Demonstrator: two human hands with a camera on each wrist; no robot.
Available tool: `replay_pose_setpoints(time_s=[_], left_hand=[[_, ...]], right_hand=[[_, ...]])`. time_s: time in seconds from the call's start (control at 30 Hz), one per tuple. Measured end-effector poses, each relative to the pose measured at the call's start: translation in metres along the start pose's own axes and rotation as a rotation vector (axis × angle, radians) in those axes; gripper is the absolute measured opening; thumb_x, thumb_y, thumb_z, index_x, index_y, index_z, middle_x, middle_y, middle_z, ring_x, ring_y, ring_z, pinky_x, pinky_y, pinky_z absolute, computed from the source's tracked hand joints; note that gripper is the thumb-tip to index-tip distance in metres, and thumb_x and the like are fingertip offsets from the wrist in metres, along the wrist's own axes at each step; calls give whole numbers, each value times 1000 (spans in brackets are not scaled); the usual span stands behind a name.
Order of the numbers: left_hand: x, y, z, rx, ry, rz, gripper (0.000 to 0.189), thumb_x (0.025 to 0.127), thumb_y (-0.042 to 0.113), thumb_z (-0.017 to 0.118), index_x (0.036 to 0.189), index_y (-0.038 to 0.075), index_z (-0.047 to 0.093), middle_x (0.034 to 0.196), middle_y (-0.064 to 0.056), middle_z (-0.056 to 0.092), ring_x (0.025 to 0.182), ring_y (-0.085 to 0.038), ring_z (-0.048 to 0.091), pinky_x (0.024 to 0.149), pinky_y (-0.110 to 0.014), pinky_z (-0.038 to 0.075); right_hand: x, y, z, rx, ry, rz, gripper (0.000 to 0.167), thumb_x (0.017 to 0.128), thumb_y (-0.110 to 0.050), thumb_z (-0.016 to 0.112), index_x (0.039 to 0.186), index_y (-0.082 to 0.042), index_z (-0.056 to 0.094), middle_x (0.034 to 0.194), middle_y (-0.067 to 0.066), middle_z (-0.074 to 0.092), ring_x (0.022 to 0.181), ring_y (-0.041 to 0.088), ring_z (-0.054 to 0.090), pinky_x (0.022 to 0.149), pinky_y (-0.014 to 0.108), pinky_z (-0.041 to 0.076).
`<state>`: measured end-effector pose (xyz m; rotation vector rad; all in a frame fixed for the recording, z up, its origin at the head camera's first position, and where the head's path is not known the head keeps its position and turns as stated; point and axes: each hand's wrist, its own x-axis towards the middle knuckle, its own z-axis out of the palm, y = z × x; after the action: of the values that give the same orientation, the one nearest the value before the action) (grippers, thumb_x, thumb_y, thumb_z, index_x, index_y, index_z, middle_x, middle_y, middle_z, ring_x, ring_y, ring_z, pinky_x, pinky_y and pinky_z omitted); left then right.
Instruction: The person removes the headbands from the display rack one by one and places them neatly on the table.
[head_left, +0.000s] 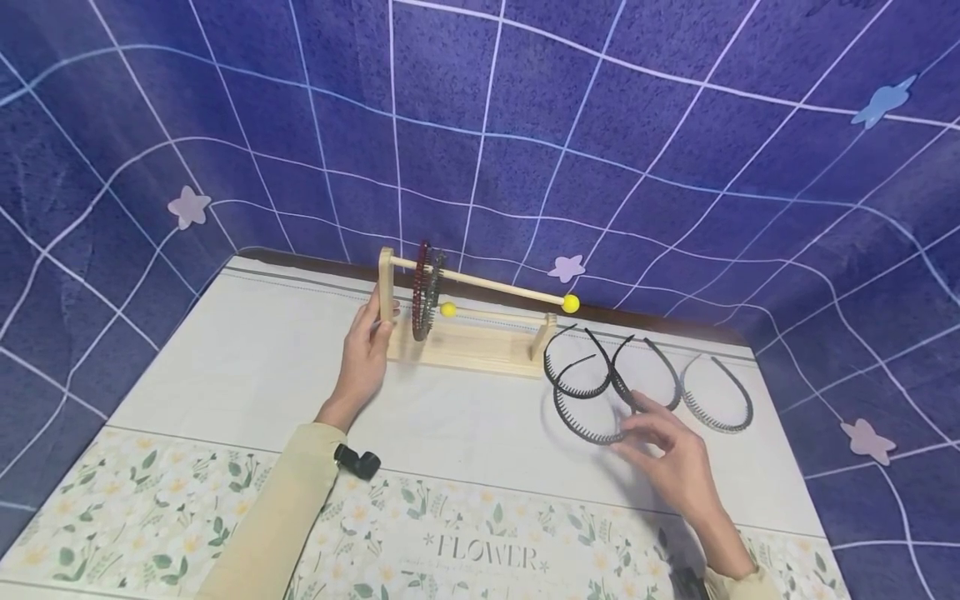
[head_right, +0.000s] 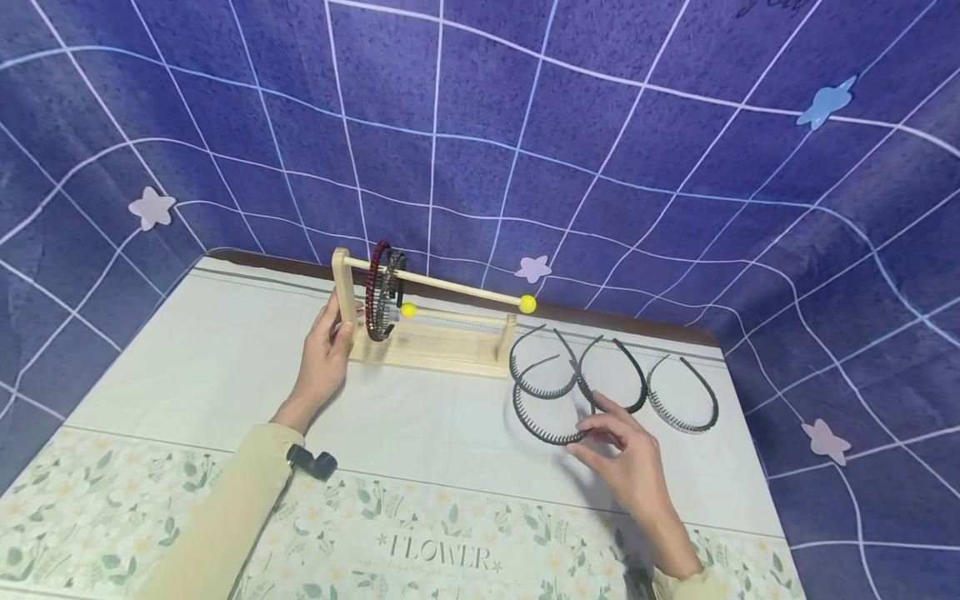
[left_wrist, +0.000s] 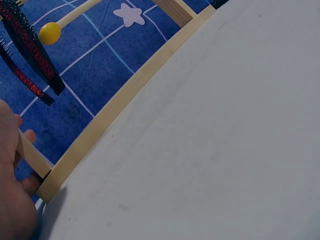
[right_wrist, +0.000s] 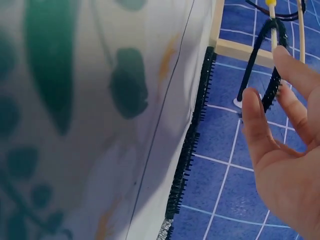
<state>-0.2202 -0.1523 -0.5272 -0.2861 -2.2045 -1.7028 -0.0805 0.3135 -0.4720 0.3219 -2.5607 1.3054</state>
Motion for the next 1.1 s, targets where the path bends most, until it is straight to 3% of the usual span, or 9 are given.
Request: replay_pose_setpoints(time_s=[0.23,0.33,0.4,0.57,0.77,0.87,0.97,1.03,1.1], left_hand=[[-1,1,-1,20,-1,-12,71,117,8,47,178,36,22,155,-21,52,147,-41,56,127,-45,50],[-1,1,-1,24,-1,-9,71,118,9,47,178,38,22,155,-20,52,147,-40,56,127,-44,50],[-1,2,-1,23,-4,-6,71,118,9,46,178,38,22,155,-21,52,147,-41,56,127,-45,50],[0,1,-1,16,-13,-9,72,118,7,45,178,37,21,154,-22,53,146,-43,57,128,-49,49],[0,1,0,3,-13,-22,70,117,7,46,179,31,22,154,-22,53,145,-44,58,129,-52,47],[0,1,0,-2,-11,-20,70,117,6,45,179,30,23,154,-22,53,146,-44,58,129,-52,48],[0,1,0,0,-11,-16,70,118,6,45,179,31,22,154,-22,53,146,-43,57,129,-52,48],[0,1,0,2,-10,-13,70,118,6,45,179,33,22,154,-22,53,146,-44,57,128,-53,48],[0,1,0,5,-11,-13,70,118,7,45,179,34,22,154,-22,53,145,-43,57,128,-53,48]], right_hand=[[-6,1,0,-30,-93,-81,40,70,3,102,100,-17,84,154,15,66,100,5,77,98,10,59],[-8,1,1,-87,-113,-109,43,67,0,104,98,-22,84,152,10,68,106,8,75,97,8,57],[-9,2,1,-104,-131,-122,44,65,0,104,96,-24,84,151,8,68,117,12,73,106,9,53],[-11,6,3,-112,-185,-141,48,62,2,103,93,-27,81,149,6,68,130,19,67,112,11,47],[-12,6,3,-129,-240,-128,45,64,-6,105,94,-29,80,148,5,67,116,22,72,102,19,57],[-13,9,2,-126,-260,-110,44,65,-6,105,93,-29,80,148,6,65,115,23,73,111,33,57],[-13,11,2,-120,-286,-66,43,66,-8,104,92,-31,80,149,5,64,124,28,70,121,63,49],[-13,13,2,-114,-301,-46,41,67,-10,104,91,-33,79,149,6,64,129,33,66,118,79,45],[-13,14,2,-103,-314,-32,40,67,-11,104,90,-33,79,149,8,65,132,37,63,117,85,42]])
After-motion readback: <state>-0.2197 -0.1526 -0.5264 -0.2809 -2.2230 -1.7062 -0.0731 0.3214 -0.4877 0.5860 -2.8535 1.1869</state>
